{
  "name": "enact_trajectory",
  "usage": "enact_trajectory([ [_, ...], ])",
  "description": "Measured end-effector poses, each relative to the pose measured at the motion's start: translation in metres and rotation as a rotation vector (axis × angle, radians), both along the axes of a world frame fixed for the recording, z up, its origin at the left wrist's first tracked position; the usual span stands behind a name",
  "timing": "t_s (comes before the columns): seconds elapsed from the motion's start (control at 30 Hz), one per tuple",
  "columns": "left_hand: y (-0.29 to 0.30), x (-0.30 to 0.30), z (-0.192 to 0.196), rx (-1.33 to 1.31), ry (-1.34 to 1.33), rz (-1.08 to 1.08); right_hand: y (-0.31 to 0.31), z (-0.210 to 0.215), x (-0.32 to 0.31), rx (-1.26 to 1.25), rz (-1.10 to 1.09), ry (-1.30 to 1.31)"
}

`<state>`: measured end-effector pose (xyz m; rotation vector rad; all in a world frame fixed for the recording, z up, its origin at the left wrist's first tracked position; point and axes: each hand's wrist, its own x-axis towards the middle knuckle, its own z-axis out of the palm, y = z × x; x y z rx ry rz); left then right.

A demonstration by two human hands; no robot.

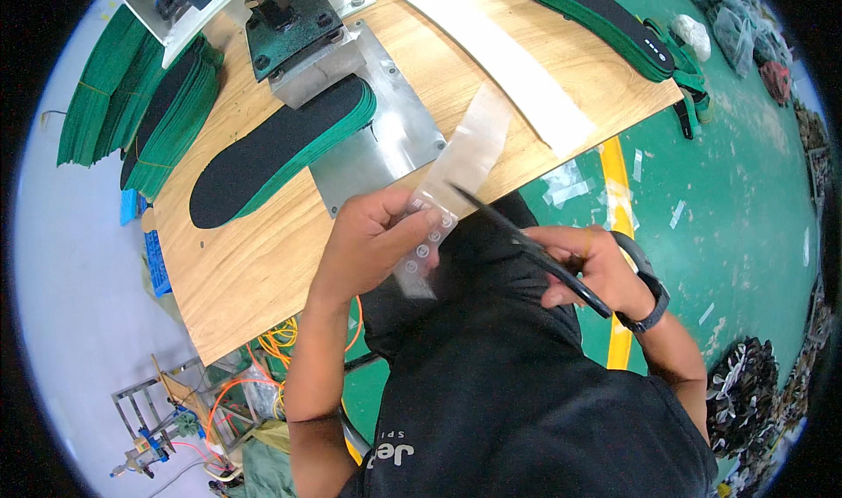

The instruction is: The person removes a rubber band from a stack of insoles, cuts a strip of material labels with scissors, and uses a machine to press a logo onto the heel area of individual insoles.

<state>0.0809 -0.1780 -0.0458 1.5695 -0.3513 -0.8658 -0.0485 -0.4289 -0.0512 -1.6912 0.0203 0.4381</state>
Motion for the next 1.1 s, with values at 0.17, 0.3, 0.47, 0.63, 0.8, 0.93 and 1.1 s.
enact_trajectory([
  [0.17,0.003,-0.002,0.004,0.019,0.000,-0.035,-0.032,-0.010,-0.013,-0.088,-0.336,-0.322],
  [0.3,0.002,-0.013,0.003,-0.079,0.043,-0.007,-0.011,0.017,0.011,0.170,-0.422,-0.265],
  [0.47,-0.011,-0.033,0.006,-0.114,-0.180,-0.238,0.036,0.014,0.016,0.428,-0.369,-0.007],
  [0.63,-0.014,-0.041,0.001,0.044,-0.265,-0.495,0.033,0.019,0.001,0.281,-0.451,-0.150],
  [0.8,0.012,-0.029,0.010,0.048,-0.441,-0.269,-0.080,0.015,-0.049,-0.491,-0.599,-0.437],
  [0.93,0.016,-0.007,-0.008,0.059,-1.111,0.094,-0.098,0.047,-0.006,-0.766,-0.491,-0.588],
  [1.1,0.012,-0.022,-0.011,-0.146,-0.441,0.351,-0.106,0.015,0.110,-1.003,-0.400,-0.601],
])
